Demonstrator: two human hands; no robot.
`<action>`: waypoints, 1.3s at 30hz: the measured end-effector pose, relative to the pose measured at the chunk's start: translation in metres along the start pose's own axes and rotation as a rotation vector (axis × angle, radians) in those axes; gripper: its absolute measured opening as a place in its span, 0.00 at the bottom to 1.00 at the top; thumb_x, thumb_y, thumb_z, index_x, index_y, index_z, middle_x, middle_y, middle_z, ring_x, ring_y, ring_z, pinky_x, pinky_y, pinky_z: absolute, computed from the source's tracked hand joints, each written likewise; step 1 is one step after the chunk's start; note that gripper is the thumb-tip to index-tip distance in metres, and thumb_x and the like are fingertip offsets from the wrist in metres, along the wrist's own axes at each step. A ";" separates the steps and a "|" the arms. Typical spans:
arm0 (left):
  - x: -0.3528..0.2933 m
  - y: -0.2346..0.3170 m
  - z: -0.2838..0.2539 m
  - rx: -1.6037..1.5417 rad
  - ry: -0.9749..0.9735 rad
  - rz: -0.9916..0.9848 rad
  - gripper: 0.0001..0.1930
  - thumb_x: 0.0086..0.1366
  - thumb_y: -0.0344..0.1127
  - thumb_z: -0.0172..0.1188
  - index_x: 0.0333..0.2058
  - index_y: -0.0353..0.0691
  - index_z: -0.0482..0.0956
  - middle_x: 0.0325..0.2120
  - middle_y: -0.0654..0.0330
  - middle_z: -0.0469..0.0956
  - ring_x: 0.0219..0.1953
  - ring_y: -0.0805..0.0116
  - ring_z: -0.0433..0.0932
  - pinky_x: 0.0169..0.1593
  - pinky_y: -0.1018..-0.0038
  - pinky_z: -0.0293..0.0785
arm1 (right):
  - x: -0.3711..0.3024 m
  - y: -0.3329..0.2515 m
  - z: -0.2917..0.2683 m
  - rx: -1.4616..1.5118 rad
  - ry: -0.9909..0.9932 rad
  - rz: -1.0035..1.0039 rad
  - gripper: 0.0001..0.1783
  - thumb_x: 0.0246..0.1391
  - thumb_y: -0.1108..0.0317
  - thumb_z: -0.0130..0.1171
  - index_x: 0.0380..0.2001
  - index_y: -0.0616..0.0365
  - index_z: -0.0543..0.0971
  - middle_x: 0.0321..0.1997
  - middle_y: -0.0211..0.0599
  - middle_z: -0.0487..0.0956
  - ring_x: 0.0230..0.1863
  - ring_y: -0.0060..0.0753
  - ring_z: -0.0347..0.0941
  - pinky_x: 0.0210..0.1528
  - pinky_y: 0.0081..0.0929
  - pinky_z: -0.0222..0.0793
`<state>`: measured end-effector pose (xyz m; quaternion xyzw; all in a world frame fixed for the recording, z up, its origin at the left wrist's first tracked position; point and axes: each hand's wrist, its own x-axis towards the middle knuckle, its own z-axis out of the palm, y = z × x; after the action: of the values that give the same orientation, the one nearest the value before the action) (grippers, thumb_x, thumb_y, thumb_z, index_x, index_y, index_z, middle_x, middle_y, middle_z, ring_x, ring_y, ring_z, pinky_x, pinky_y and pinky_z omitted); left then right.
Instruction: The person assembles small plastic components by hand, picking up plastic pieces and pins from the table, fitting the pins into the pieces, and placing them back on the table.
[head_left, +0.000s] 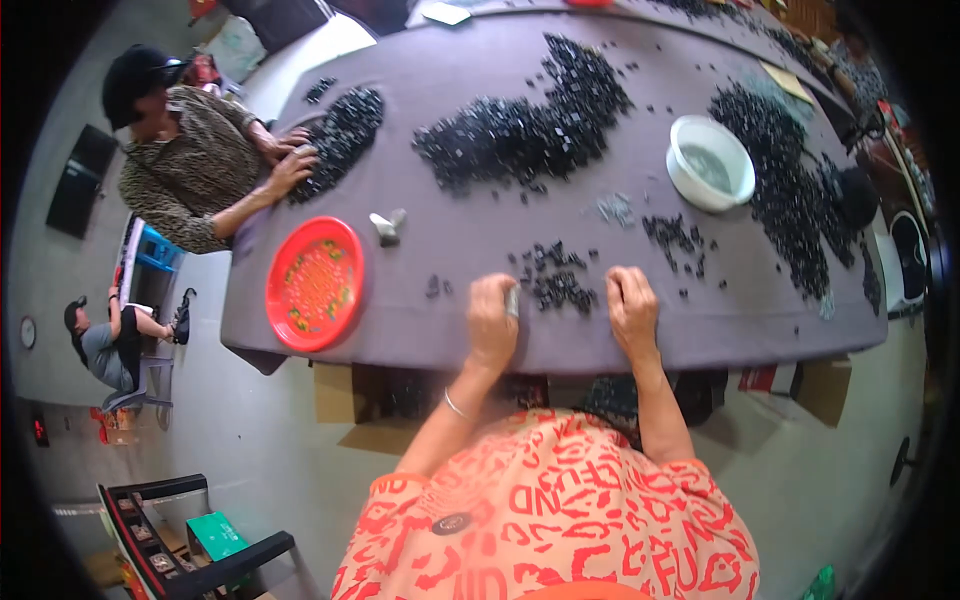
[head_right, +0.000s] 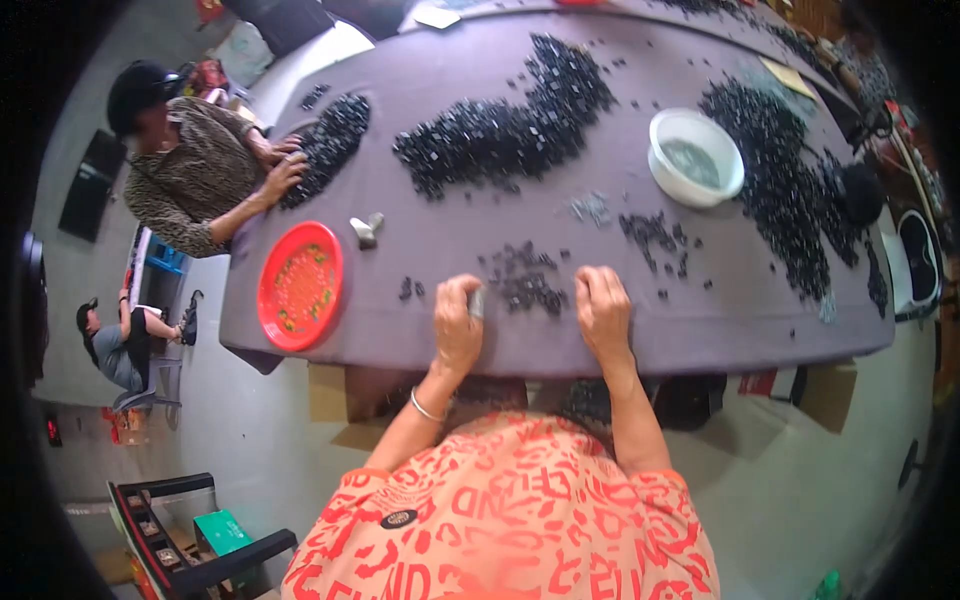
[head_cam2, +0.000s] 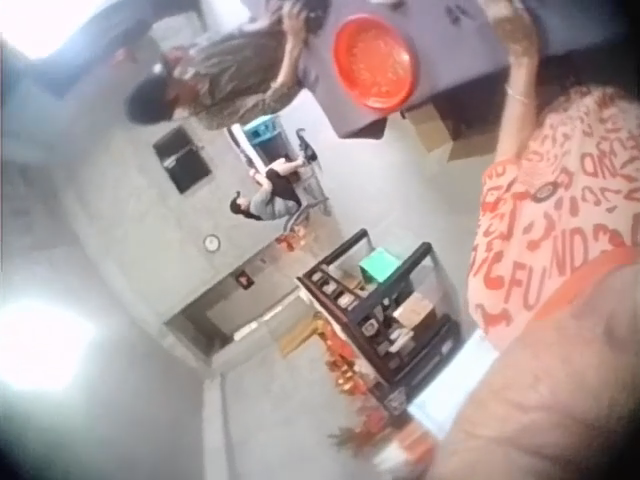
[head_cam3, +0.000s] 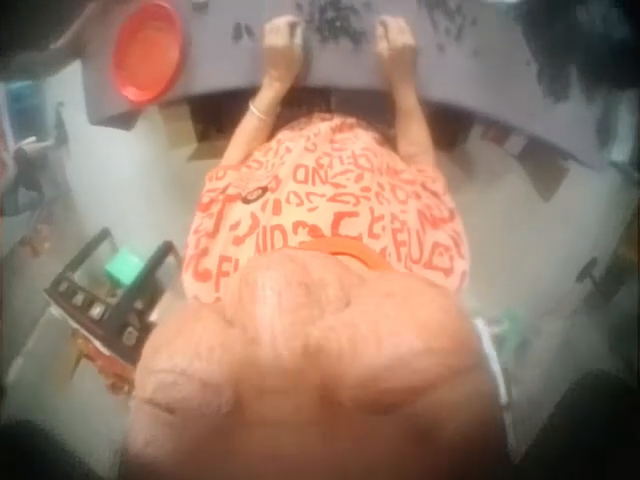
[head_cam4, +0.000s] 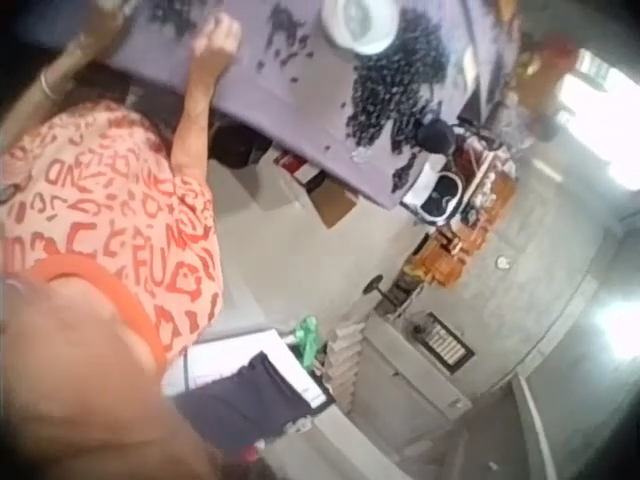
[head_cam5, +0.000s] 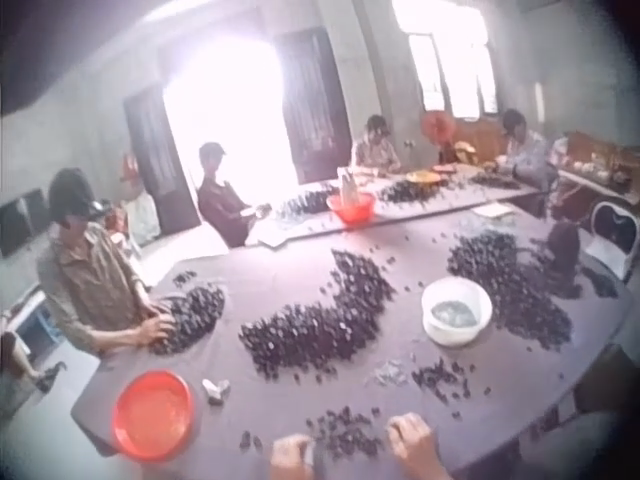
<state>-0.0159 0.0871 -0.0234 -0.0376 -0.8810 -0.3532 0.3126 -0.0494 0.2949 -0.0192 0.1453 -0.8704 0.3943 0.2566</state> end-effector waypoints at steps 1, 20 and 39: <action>-0.003 -0.002 -0.001 -0.061 -0.008 -0.071 0.06 0.55 0.21 0.57 0.32 0.35 0.74 0.30 0.53 0.74 0.33 0.56 0.73 0.38 0.66 0.70 | 0.000 0.000 -0.001 0.005 0.005 -0.003 0.04 0.48 0.78 0.55 0.29 0.60 0.72 0.28 0.43 0.71 0.32 0.49 0.70 0.35 0.39 0.66; -0.016 0.005 -0.011 -0.428 0.021 -0.293 0.09 0.55 0.21 0.60 0.36 0.35 0.79 0.31 0.57 0.80 0.35 0.70 0.80 0.40 0.75 0.76 | 0.003 0.002 -0.001 -0.093 -0.007 -0.034 0.03 0.49 0.76 0.55 0.29 0.59 0.71 0.28 0.41 0.70 0.33 0.47 0.70 0.35 0.40 0.66; -0.008 0.011 -0.025 -1.013 -0.130 -0.683 0.07 0.61 0.23 0.55 0.38 0.32 0.77 0.29 0.60 0.77 0.31 0.74 0.75 0.35 0.78 0.73 | 0.008 -0.055 -0.003 0.351 -0.075 0.063 0.03 0.52 0.74 0.57 0.30 0.62 0.75 0.26 0.36 0.74 0.24 0.26 0.68 0.28 0.23 0.65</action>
<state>0.0065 0.0804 -0.0081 0.0816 -0.5832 -0.8052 0.0704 -0.0300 0.2614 0.0209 0.1752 -0.8013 0.5423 0.1822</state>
